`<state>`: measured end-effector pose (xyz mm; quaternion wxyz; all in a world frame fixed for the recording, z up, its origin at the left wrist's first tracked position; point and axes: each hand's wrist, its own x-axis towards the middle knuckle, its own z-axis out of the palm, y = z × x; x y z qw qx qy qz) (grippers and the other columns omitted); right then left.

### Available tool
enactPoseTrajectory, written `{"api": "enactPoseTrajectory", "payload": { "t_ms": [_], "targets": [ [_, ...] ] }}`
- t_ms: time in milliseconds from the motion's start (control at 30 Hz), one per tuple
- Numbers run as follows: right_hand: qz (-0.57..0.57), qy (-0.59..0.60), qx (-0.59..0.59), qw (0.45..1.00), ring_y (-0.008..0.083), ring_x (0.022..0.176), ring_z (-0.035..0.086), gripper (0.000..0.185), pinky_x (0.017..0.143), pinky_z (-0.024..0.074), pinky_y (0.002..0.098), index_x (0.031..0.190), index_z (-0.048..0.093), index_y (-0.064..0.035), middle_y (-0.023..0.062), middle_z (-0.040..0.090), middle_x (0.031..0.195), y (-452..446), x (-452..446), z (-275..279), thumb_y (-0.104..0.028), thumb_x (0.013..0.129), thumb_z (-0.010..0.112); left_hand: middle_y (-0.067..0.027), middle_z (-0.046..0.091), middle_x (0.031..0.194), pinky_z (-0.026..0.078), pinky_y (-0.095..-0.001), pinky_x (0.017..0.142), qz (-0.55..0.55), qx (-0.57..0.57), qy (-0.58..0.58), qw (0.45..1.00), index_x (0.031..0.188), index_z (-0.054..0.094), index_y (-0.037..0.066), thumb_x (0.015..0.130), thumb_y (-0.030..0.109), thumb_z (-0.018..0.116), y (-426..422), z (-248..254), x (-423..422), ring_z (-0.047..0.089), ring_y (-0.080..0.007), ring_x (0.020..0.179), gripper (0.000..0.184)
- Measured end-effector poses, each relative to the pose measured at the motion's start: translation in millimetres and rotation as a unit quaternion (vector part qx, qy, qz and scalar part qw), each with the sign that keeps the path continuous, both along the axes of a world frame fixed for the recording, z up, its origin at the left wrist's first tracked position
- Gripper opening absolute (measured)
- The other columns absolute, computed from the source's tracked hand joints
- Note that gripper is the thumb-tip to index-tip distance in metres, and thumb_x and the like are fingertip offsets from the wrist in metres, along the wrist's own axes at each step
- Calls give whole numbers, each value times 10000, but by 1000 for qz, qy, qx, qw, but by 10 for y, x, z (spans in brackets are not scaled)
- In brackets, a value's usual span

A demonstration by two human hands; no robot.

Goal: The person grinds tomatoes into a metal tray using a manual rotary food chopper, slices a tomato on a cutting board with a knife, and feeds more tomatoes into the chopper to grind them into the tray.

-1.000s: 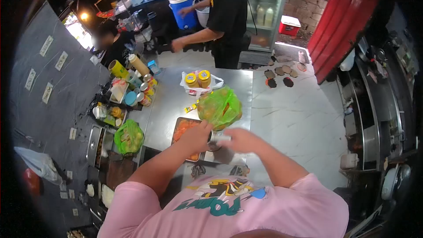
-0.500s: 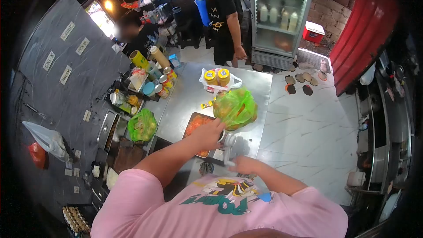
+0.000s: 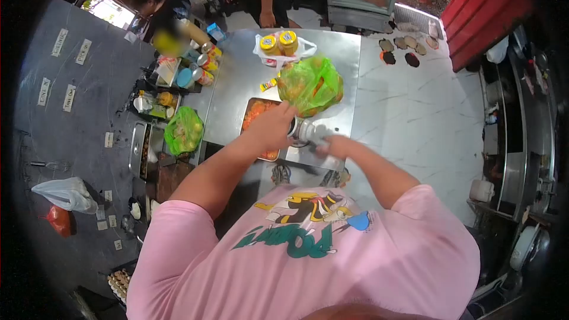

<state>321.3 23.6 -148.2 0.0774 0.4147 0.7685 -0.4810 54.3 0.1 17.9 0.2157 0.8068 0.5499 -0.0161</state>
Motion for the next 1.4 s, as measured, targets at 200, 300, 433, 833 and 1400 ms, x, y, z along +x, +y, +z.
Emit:
{"api": "enactPoseTrajectory", "payload": {
  "t_ms": [200,300,433,833,1400],
  "targets": [
    [56,2,-97,994,487,1236,709,727,1087,546,531,1393,715,13,315,734,1335,-593,-155,949,-625,1055,632,-175,580,1359,573,-529,1015,8,-12,25,1000,1446,523,68,785,199,913,-5,78,36,670,-429,1243,779],
    [128,19,-64,990,480,1284,694,757,1119,532,526,1457,672,17,313,718,1383,-505,-144,487,-626,1063,617,-162,580,1386,591,-534,997,0,-60,65,996,1445,532,64,780,191,910,27,252,52,686,-430,1227,776],
    [50,27,-42,998,469,1304,689,816,1127,533,493,1469,643,71,338,697,1408,-526,-58,96,-630,1053,643,-163,589,1401,605,-540,979,-23,-24,50,998,1434,554,65,765,180,907,5,416,27,698,-434,1208,766],
    [-18,10,35,999,438,1234,732,738,1084,557,489,1403,740,-24,284,768,1294,-2,48,-112,-636,991,710,-188,596,1377,542,-473,1085,56,17,-51,997,1474,564,74,758,128,892,77,1135,-335,642,-422,1296,789],
    [-188,104,136,967,350,1022,778,573,902,590,449,1220,750,-2,222,805,1086,827,14,740,-525,992,795,-210,613,1414,512,-447,1149,67,-77,-105,989,1512,579,89,746,218,875,-597,386,-690,627,-418,1344,832]
  ]
}}
